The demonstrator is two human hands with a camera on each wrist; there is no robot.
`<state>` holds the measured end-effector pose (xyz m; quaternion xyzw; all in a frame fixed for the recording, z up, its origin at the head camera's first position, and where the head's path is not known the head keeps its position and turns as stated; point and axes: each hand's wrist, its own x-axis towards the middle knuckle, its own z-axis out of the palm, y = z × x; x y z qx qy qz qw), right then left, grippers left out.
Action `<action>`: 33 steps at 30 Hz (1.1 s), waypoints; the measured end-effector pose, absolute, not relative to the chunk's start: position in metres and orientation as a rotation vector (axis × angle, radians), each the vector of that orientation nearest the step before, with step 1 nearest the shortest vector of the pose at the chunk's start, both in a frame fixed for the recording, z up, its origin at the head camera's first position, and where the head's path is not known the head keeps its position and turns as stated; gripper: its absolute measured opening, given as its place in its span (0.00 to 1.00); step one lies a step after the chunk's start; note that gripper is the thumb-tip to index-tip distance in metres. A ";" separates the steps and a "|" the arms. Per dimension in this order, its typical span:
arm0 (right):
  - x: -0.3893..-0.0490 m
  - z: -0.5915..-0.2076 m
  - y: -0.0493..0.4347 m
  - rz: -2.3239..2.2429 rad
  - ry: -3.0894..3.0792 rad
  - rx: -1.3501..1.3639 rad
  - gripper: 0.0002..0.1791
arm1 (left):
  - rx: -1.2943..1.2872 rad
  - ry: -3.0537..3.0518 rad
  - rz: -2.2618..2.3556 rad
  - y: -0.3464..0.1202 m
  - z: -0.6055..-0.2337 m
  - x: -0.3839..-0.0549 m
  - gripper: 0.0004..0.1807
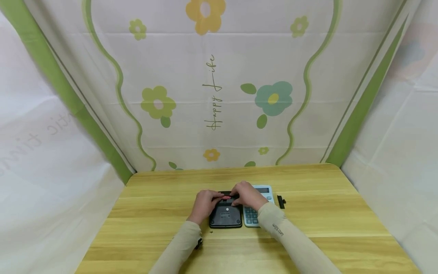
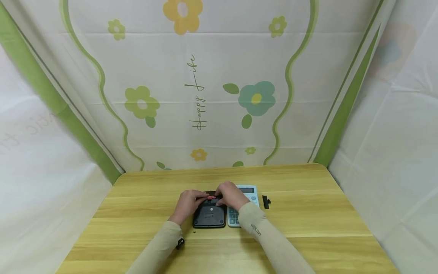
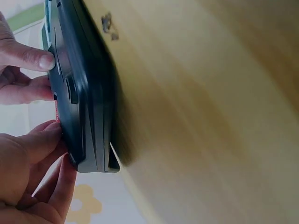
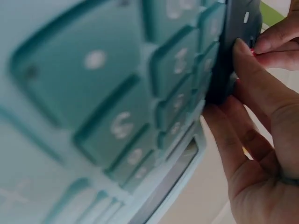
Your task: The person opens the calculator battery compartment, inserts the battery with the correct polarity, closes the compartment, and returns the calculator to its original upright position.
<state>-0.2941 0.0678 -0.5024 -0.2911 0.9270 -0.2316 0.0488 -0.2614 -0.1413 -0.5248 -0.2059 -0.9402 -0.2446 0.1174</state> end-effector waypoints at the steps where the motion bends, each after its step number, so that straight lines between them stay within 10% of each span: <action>1: -0.294 -0.503 0.068 -0.711 2.822 -0.897 0.14 | -0.621 -2.753 -0.688 -0.142 -0.525 -0.261 0.09; 33: -0.295 -0.503 0.070 -0.755 2.790 -0.938 0.11 | -0.818 -2.988 -0.298 -0.142 -0.519 -0.243 0.30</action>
